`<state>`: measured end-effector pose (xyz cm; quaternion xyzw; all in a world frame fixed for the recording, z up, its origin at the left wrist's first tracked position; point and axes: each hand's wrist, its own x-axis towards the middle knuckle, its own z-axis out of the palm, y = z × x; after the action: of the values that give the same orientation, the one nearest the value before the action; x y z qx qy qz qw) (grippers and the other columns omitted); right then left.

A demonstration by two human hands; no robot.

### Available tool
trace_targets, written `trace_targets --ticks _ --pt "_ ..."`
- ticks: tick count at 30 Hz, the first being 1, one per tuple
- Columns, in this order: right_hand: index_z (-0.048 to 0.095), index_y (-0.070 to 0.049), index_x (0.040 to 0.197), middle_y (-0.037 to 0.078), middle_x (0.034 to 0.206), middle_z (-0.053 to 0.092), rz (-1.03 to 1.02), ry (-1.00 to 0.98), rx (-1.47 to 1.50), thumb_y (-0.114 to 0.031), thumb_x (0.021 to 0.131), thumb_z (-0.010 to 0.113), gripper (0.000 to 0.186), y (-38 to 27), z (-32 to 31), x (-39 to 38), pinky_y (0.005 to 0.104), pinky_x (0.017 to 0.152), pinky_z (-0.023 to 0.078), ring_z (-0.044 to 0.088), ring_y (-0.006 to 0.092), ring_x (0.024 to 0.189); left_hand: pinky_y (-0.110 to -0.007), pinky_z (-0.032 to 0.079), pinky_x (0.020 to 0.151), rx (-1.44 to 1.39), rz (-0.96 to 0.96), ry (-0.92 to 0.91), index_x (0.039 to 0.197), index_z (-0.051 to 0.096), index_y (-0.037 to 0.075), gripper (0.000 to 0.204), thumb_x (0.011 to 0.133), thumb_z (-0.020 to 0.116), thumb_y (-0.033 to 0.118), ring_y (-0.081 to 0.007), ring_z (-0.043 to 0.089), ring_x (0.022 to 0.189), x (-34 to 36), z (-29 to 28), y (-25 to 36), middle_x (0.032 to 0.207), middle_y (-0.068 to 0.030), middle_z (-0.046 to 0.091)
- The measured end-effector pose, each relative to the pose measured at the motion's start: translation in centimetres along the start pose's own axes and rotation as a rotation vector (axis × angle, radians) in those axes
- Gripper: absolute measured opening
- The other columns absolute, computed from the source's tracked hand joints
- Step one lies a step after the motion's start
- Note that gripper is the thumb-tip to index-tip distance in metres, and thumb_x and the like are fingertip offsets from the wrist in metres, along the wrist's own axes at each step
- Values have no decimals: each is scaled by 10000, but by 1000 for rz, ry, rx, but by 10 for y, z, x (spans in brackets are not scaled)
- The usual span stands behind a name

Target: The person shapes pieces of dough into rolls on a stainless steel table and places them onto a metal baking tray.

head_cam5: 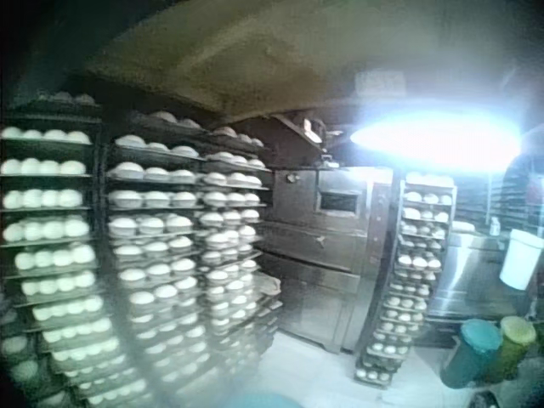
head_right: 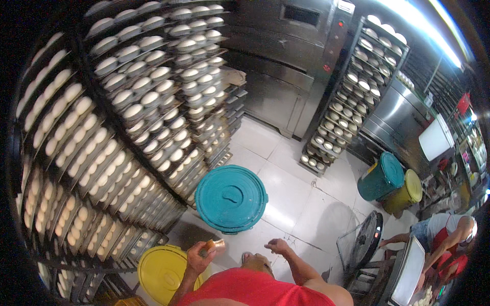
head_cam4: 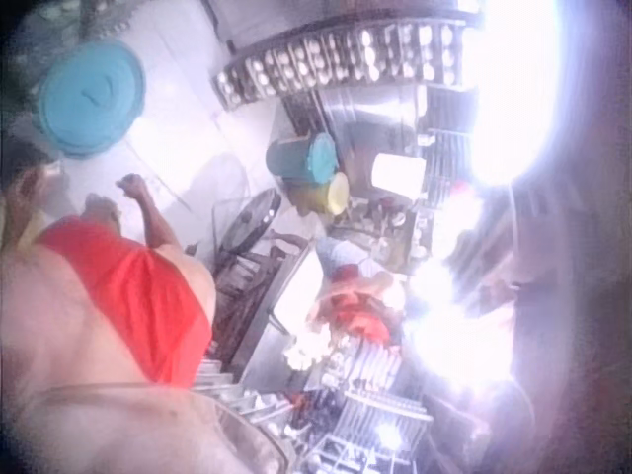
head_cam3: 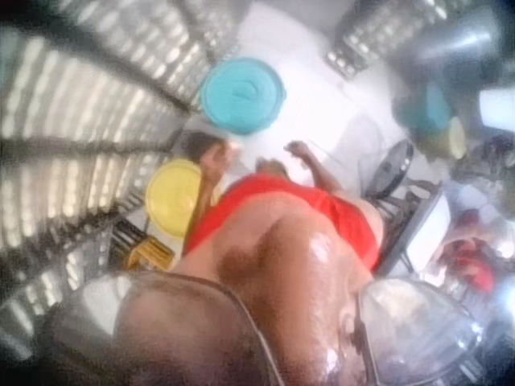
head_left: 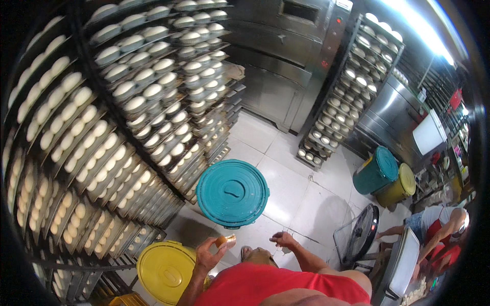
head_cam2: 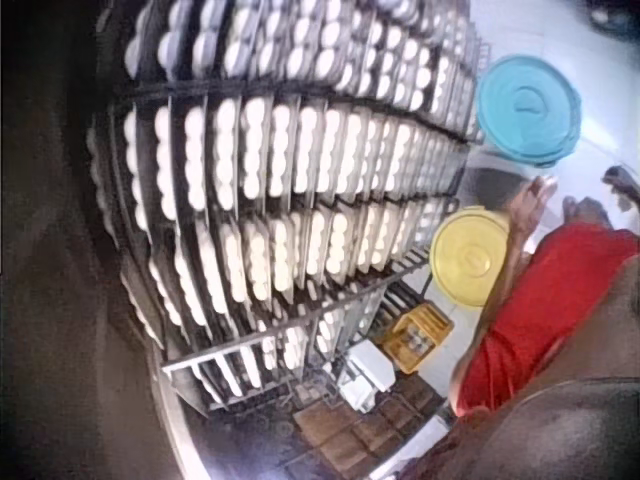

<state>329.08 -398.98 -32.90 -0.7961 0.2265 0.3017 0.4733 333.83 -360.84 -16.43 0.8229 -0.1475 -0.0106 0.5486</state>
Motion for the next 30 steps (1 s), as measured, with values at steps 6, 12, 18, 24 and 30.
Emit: trace_targets --ticks 6,12,18,24,30 --pt "536 -17 1434 122 1301 650 -272 -188 622 -392 902 788 698 -85 -63 -21 376 943 549 676 225 1090 -407 557 774 -39 135 -173 1043 688 -8 367 822 814 256 -332 728 903 92 62 43 952 -189 725" --pt "542 -30 1421 115 1304 649 -627 -302 792 -176 851 837 658 -184 -101 -69 424 1042 528 646 245 1187 -355 539 770 -390 84 -241 1031 674 -8 316 859 785 233 -223 707 886 144 105 60 915 -143 716" --pt "678 -6 1200 76 1166 707 -653 -67 925 -38 895 782 324 -206 -117 -93 374 995 545 677 192 1088 -313 506 869 -471 47 -442 1073 690 21 236 892 761 154 -125 630 967 188 118 90 1019 -42 700" --pt "667 -1 1200 65 1134 715 -608 35 793 -40 871 814 362 -206 -149 -77 326 947 546 669 166 1072 -319 501 893 -505 -23 -497 1077 691 28 263 874 792 161 -121 620 1001 220 146 93 1030 -45 698" --pt "686 -7 1150 43 1071 713 -576 -31 769 -33 880 800 294 -192 -209 -13 273 873 526 662 134 986 -337 502 911 -450 56 -404 1128 693 25 338 856 819 181 -138 627 1007 268 197 80 1029 -60 694"
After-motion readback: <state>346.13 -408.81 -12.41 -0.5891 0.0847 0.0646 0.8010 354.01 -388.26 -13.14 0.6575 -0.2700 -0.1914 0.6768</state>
